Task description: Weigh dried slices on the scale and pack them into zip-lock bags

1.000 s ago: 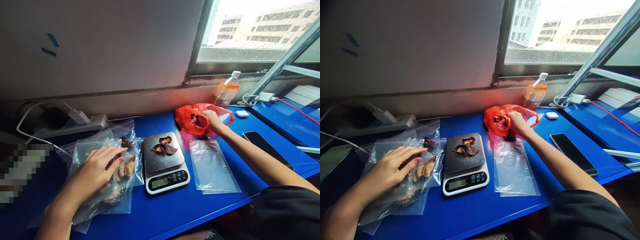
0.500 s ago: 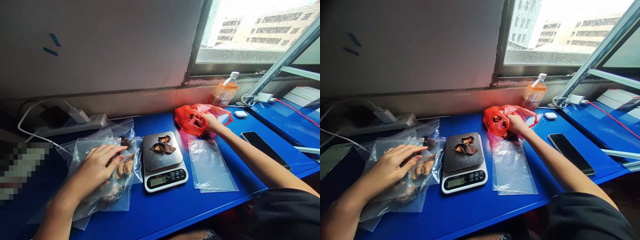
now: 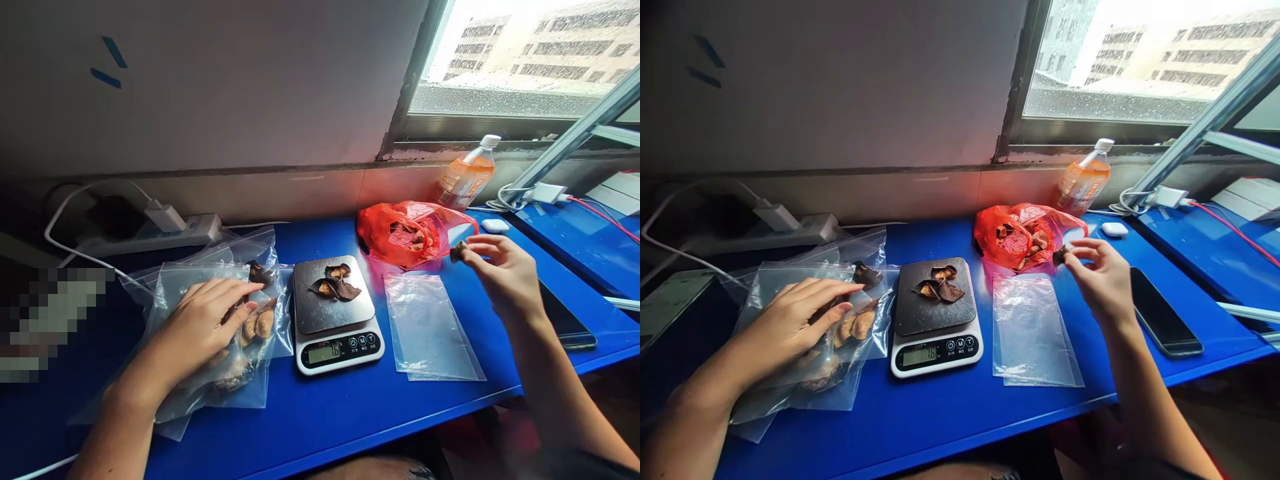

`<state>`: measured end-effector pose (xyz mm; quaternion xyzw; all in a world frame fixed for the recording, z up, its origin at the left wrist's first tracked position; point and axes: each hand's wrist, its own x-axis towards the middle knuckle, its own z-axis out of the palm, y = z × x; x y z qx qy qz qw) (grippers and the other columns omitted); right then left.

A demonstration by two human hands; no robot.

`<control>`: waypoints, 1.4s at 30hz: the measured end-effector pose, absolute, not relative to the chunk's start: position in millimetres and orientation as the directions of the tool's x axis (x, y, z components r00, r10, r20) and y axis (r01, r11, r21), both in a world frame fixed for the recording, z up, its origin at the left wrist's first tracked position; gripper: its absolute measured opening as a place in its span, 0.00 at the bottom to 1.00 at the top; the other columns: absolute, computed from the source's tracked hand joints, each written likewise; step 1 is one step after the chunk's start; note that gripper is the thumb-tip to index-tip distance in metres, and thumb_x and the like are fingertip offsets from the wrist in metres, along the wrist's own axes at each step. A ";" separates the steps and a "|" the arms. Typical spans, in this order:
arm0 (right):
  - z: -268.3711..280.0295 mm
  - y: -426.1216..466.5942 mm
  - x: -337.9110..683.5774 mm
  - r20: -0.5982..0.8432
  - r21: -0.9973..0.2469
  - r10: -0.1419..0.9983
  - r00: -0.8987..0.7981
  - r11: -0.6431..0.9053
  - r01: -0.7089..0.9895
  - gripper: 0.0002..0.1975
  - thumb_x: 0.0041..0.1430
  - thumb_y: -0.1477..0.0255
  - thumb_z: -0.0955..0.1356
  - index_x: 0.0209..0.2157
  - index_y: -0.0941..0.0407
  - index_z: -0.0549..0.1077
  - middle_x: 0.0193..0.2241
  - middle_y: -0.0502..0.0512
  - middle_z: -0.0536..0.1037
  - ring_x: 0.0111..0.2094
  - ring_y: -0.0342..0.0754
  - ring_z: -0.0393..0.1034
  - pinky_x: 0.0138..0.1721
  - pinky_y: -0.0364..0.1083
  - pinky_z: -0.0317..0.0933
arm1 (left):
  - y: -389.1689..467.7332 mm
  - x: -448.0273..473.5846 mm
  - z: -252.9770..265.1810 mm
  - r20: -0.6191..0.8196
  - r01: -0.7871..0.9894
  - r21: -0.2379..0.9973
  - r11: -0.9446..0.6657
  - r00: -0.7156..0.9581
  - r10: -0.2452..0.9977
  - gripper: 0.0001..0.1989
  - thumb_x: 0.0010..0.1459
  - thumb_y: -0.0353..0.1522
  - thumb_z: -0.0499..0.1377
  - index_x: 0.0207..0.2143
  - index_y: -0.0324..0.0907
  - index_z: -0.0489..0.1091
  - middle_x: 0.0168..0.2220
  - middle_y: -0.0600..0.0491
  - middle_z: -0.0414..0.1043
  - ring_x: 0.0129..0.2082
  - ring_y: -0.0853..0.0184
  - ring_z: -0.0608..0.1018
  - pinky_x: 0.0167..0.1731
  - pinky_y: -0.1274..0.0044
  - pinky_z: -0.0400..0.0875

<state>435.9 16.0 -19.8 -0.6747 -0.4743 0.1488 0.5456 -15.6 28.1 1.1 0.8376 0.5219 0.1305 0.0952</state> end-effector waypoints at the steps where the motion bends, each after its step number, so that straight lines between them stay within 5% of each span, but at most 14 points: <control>1: -18.2 0.7 425.2 0.345 -0.855 0.808 0.478 0.060 0.515 0.17 0.49 0.64 0.73 0.40 0.55 0.73 0.33 0.56 0.78 0.33 0.49 0.74 0.32 0.47 0.65 | 27.9 -14.8 1.0 0.121 0.851 0.285 -0.441 0.425 0.897 0.19 0.63 0.44 0.47 0.50 0.50 0.71 0.49 0.52 0.75 0.51 0.55 0.73 0.50 0.61 0.63; 4: -14.2 -24.1 381.3 0.460 -0.667 0.872 0.167 0.215 0.714 0.09 0.53 0.68 0.71 0.37 0.53 0.74 0.35 0.54 0.79 0.34 0.48 0.72 0.35 0.48 0.65 | 28.2 -12.3 0.6 0.120 0.854 0.257 -0.453 0.437 0.892 0.19 0.64 0.43 0.48 0.50 0.50 0.71 0.49 0.52 0.74 0.51 0.56 0.72 0.51 0.61 0.62; 7: -15.0 -15.7 340.5 0.467 -0.543 0.872 -0.143 0.411 0.733 0.07 0.54 0.75 0.68 0.37 0.53 0.72 0.33 0.53 0.79 0.35 0.48 0.71 0.38 0.48 0.65 | 28.9 -10.5 0.7 0.115 0.855 0.255 -0.451 0.436 0.892 0.19 0.64 0.43 0.48 0.50 0.49 0.71 0.50 0.52 0.74 0.52 0.56 0.71 0.52 0.62 0.61; 14: -22.5 20.3 304.6 0.465 -0.540 0.852 -0.240 0.488 0.686 0.08 0.53 0.79 0.65 0.34 0.53 0.70 0.33 0.54 0.78 0.36 0.51 0.69 0.39 0.50 0.65 | 28.3 -8.5 3.7 0.110 0.855 0.281 -0.435 0.422 0.900 0.20 0.64 0.43 0.47 0.50 0.48 0.71 0.50 0.51 0.74 0.52 0.57 0.72 0.52 0.63 0.61; 26: -25.0 21.9 291.1 0.485 -0.592 0.860 -0.159 0.456 0.664 0.02 0.58 0.73 0.66 0.33 0.53 0.71 0.35 0.55 0.77 0.40 0.51 0.68 0.43 0.52 0.64 | 27.8 -10.0 1.7 0.104 0.860 0.255 -0.442 0.430 0.897 0.19 0.64 0.42 0.47 0.50 0.48 0.71 0.50 0.51 0.74 0.52 0.56 0.71 0.51 0.63 0.61; 29: -18.3 20.6 300.5 0.605 -0.631 0.796 -0.018 0.493 0.599 0.08 0.56 0.77 0.63 0.35 0.53 0.70 0.37 0.55 0.75 0.39 0.49 0.69 0.41 0.50 0.65 | 27.7 -8.4 4.4 0.090 0.863 0.260 -0.434 0.425 0.901 0.18 0.65 0.42 0.47 0.50 0.48 0.70 0.50 0.51 0.74 0.52 0.56 0.71 0.52 0.62 0.61; 34: -13.4 15.9 329.4 0.765 -0.604 0.580 0.281 0.492 0.627 0.11 0.49 0.81 0.59 0.28 0.52 0.67 0.26 0.51 0.69 0.26 0.44 0.65 0.29 0.46 0.62 | 27.3 -5.6 9.0 0.050 0.868 0.240 -0.435 0.437 0.898 0.18 0.66 0.40 0.48 0.51 0.45 0.69 0.52 0.50 0.73 0.53 0.58 0.69 0.54 0.63 0.59; 42: -10.3 17.3 350.3 0.827 -0.517 0.433 0.359 0.332 0.789 0.12 0.42 0.81 0.58 0.18 0.53 0.67 0.19 0.52 0.64 0.26 0.46 0.66 0.32 0.48 0.64 | 27.8 -6.0 7.2 0.054 0.870 0.228 -0.438 0.438 0.897 0.18 0.66 0.40 0.48 0.51 0.44 0.69 0.51 0.50 0.73 0.53 0.58 0.69 0.53 0.64 0.59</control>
